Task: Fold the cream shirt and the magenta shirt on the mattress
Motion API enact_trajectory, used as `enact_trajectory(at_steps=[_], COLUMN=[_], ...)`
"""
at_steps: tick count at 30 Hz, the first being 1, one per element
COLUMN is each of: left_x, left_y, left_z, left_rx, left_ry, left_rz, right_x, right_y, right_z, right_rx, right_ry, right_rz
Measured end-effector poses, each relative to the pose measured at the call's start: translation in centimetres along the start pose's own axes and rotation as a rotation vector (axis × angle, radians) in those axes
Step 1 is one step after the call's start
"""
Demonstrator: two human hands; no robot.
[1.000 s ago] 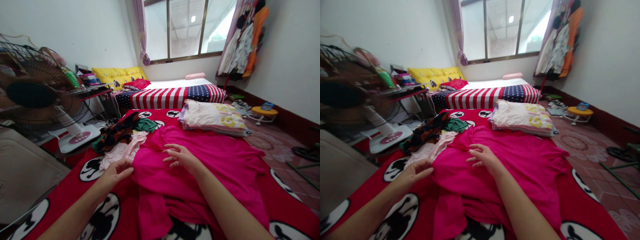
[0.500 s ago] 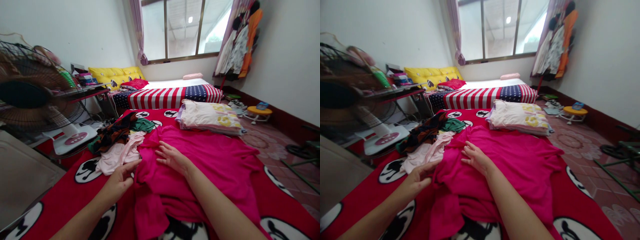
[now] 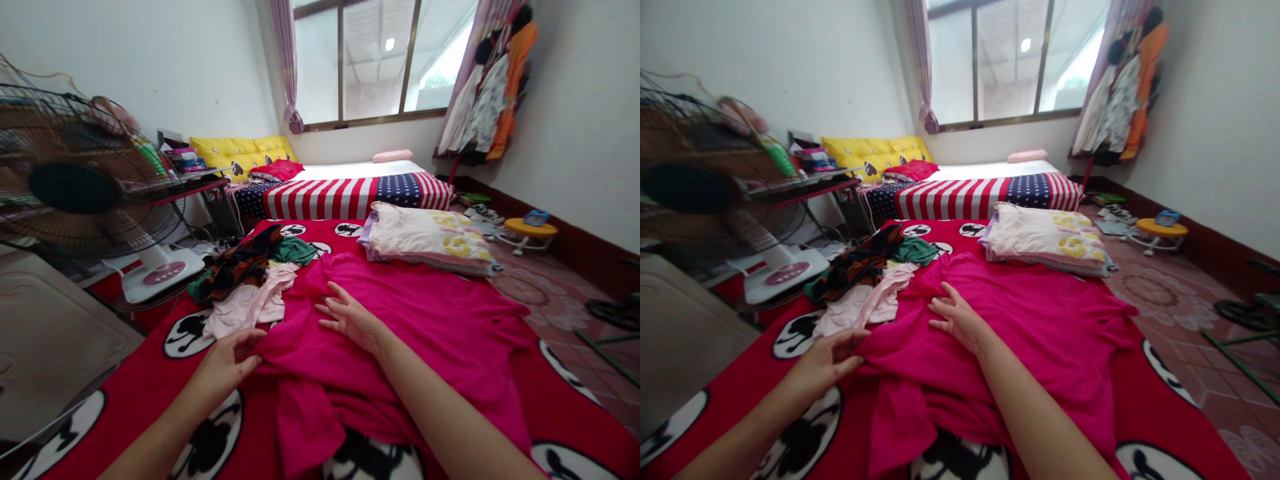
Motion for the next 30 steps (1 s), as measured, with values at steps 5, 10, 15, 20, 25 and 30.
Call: enact_trajectory(at_steps=[5,10,15,20,25,30], left_x=[1.2,1.4,0.6,0.1,0.6,1.1], left_y=[0.0,3.2,9.3,14.0,15.7,14.2], left_z=[0.6,1.4,0.8,-2.2,-8.4,-14.6], left_rx=[0.127,0.034,-0.037,-0.181,-0.298,-0.438], left_ry=[0.037,0.158,0.178,0.151,-0.029,-0.209], left_rz=[0.039,-0.144,-0.348,-0.421,-0.476,-0.501], right_x=[-1.7,-3.7,-3.9,-3.2,-0.6,2.3], right_y=[0.1,-2.4,-9.8,-15.1,-14.9,-12.7], right_z=[-0.7,-1.8,-1.5,1.4,6.8,11.8], right_rx=[0.181,0.283,0.346,0.349,0.344,0.441], right_ry=[0.146,0.263,0.326,0.390,0.544,0.702], right_rz=[-0.108,-0.004,0.272,0.414,0.479,0.503])
Point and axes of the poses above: each hand's wrist, its own x-axis away from the middle knuckle, its own z-axis out of the back of the hand, y = z × x, the point moved 9 cm from there along -x, towards the middle knuckle, and after that the axes turned 5 degrees about -y, right-handed, at the moved point
